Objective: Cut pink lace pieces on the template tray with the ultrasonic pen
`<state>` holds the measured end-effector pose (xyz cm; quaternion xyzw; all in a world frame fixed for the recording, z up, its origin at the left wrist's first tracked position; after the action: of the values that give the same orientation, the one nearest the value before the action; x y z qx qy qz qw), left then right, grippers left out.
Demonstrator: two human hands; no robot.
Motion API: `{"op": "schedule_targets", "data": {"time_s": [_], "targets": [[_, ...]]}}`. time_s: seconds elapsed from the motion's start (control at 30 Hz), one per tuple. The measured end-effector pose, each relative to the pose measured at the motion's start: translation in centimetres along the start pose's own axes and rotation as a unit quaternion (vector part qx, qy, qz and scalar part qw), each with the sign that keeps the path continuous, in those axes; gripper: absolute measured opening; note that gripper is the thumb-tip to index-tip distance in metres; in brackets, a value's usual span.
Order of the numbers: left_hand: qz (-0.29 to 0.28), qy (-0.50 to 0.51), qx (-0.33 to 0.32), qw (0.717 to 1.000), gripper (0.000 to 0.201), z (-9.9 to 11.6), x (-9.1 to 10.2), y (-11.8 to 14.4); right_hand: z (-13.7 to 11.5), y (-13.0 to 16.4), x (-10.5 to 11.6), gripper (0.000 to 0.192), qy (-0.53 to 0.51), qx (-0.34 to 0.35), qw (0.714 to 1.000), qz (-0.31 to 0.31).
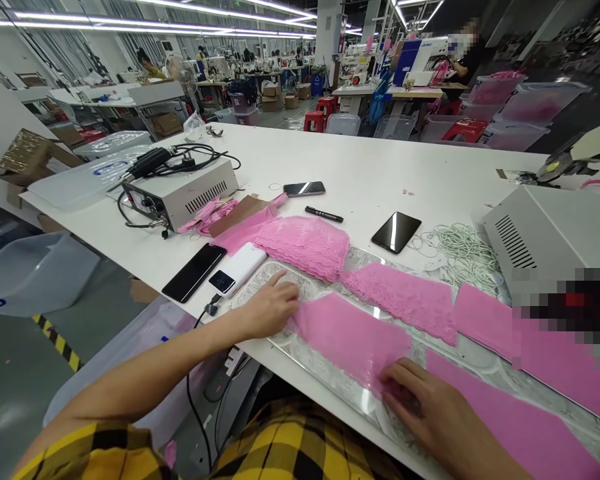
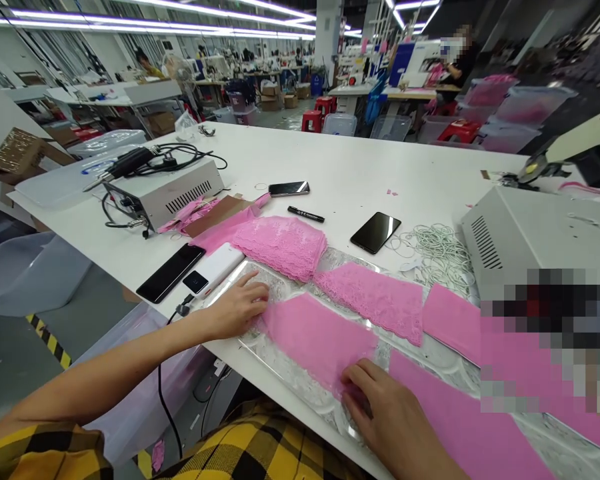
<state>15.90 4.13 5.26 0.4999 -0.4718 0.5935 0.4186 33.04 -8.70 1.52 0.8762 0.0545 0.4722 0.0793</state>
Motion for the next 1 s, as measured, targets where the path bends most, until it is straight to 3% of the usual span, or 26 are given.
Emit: {"op": "schedule_targets", "data": {"time_s": [0.07,0.2,0.33,0.43,0.53,0.67,0.77,0.83,1.0], "targets": [[0.004,0.006,-0.008,1.000,0.022,0.8,0.3,0.3,0.1,-0.1,-0.2,0.019,0.011,-0.005,1.000,-0.006],[-0.003,0.070,-0.097,0.993,0.034,4.1,-0.1,0.1,-0.2,0.1,-0.2,0.018,0.029,-0.019,0.999,-0.023],[-0.002,0.101,-0.100,0.990,0.031,4.6,-0.3,-0.1,0.1,1.2,1.0,0.017,0.052,-0.037,0.998,-0.013],[-0.011,0.120,-0.124,0.985,0.036,5.4,-0.4,-1.3,0.8,2.3,2.2,0.020,0.035,-0.045,0.998,0.020],[-0.058,0.138,-0.164,0.975,0.040,7.2,-1.4,-3.4,1.3,3.7,3.0,0.022,-0.012,-0.032,0.997,0.067],[-0.117,0.156,-0.206,0.959,0.044,9.0,-3.0,-5.5,2.3,6.8,4.7,0.020,-0.071,-0.015,0.982,0.173],[-0.116,0.156,-0.232,0.953,0.044,9.3,-3.0,-6.1,4.7,11.1,6.3,0.016,-0.101,-0.050,0.950,0.291],[-0.103,0.146,-0.254,0.951,0.045,9.5,-2.6,-6.6,7.6,15.0,6.7,0.013,-0.108,-0.129,0.915,0.367],[-0.067,0.135,-0.343,0.927,0.043,12.6,-1.8,-10.6,15.2,25.2,4.4,0.029,-0.172,-0.386,0.756,0.499]]}}
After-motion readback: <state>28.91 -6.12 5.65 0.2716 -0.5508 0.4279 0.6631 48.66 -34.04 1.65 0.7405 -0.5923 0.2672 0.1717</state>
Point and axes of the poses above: each hand's wrist, its own y-axis away from the middle knuckle, its own x-axis out of the back of the hand, z = x × y, the point moved 9 cm from there along -y, towards the middle knuckle, and after that the axes turned 7 degrees about -x, right-handed, at the moved point
